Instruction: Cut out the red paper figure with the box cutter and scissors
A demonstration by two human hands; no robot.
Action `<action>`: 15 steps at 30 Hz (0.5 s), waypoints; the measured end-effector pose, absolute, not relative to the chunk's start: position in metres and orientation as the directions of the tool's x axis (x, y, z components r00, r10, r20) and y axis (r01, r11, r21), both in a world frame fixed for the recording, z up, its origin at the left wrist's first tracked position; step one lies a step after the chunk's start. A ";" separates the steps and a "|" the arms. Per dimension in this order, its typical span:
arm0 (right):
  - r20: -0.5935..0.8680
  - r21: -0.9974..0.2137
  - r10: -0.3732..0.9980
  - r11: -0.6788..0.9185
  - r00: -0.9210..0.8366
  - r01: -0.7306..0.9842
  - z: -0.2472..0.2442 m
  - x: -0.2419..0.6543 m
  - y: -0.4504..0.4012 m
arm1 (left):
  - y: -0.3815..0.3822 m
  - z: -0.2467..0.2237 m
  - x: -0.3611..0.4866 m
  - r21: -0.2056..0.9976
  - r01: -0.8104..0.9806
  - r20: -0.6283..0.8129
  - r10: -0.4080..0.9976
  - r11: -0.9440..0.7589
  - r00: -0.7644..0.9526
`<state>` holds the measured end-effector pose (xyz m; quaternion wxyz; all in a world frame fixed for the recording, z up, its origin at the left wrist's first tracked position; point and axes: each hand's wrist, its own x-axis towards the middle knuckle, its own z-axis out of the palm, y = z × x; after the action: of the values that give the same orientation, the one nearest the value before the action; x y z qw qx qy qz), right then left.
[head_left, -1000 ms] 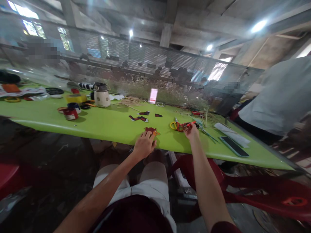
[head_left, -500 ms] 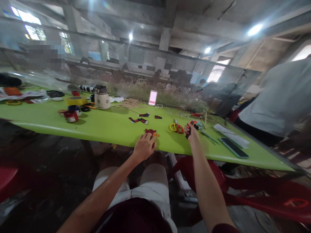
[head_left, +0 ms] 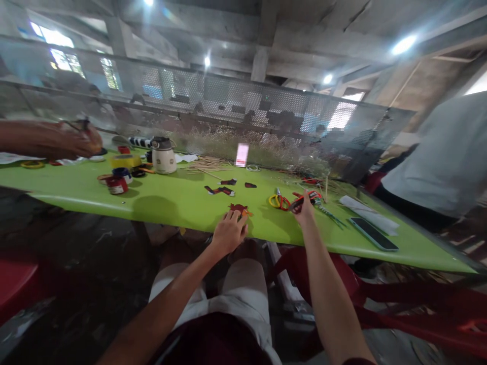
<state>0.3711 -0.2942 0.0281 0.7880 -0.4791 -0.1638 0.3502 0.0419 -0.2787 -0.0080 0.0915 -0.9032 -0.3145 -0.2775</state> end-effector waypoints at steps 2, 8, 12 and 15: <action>-0.084 -0.881 0.691 0.286 0.718 -0.378 0.027 0.371 -0.292 | -0.279 -0.008 0.042 0.007 0.620 0.559 0.517 -0.785 0.648; -0.060 -0.895 0.686 0.285 0.725 -0.343 0.027 0.367 -0.291 | -0.278 -0.011 0.042 0.012 0.612 0.566 0.510 -0.791 0.648; -0.053 -0.898 0.691 0.283 0.720 -0.337 0.027 0.365 -0.293 | -0.278 -0.011 0.043 0.013 0.612 0.568 0.509 -0.791 0.647; -0.056 -0.897 0.694 0.280 0.717 -0.341 0.028 0.364 -0.294 | -0.279 -0.011 0.043 0.012 0.614 0.568 0.510 -0.789 0.646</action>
<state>0.3645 -0.2939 0.0276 0.7801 -0.5000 -0.1767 0.3319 0.0428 -0.2788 -0.0106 0.0913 -0.9025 -0.3113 -0.2832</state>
